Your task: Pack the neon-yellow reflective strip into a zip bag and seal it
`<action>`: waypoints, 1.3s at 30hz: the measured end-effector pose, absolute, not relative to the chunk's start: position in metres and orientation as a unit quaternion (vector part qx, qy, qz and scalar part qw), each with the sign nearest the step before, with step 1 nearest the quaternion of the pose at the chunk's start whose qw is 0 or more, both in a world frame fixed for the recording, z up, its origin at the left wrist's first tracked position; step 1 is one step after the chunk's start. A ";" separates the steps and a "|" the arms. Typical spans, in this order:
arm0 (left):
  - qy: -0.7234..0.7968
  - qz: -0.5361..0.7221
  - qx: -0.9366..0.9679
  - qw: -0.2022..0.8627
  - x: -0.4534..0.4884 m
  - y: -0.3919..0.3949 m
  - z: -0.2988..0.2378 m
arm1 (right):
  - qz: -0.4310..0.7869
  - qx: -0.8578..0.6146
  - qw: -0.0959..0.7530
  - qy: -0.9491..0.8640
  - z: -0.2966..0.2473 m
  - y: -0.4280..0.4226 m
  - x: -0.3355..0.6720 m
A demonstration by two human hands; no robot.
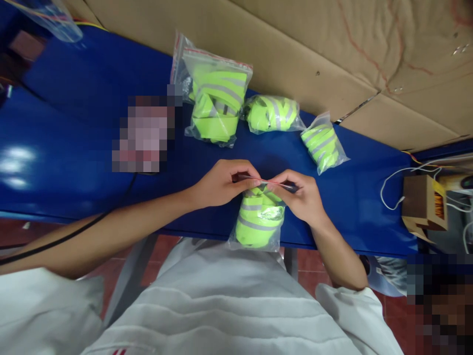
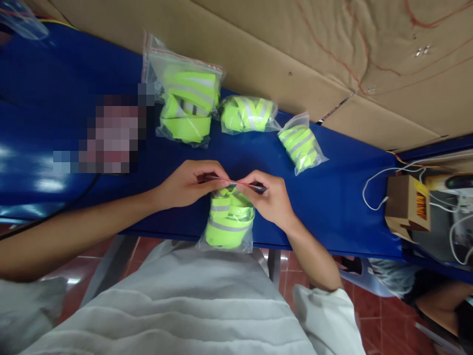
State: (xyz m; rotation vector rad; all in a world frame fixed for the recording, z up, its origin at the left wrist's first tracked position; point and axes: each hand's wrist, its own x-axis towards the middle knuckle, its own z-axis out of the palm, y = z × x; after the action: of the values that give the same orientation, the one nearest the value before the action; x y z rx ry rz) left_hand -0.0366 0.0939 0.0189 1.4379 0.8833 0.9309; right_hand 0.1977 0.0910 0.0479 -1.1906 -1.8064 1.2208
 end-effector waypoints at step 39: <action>0.381 0.352 0.672 0.529 -0.052 0.110 0.025 | 0.364 -0.449 0.327 -0.748 0.047 0.097 0.205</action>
State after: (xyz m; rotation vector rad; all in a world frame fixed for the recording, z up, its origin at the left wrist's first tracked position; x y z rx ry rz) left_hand -0.0521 0.1103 0.0254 1.6041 0.9093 0.8400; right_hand 0.2053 0.0967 0.0469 -1.1768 -1.9586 0.9527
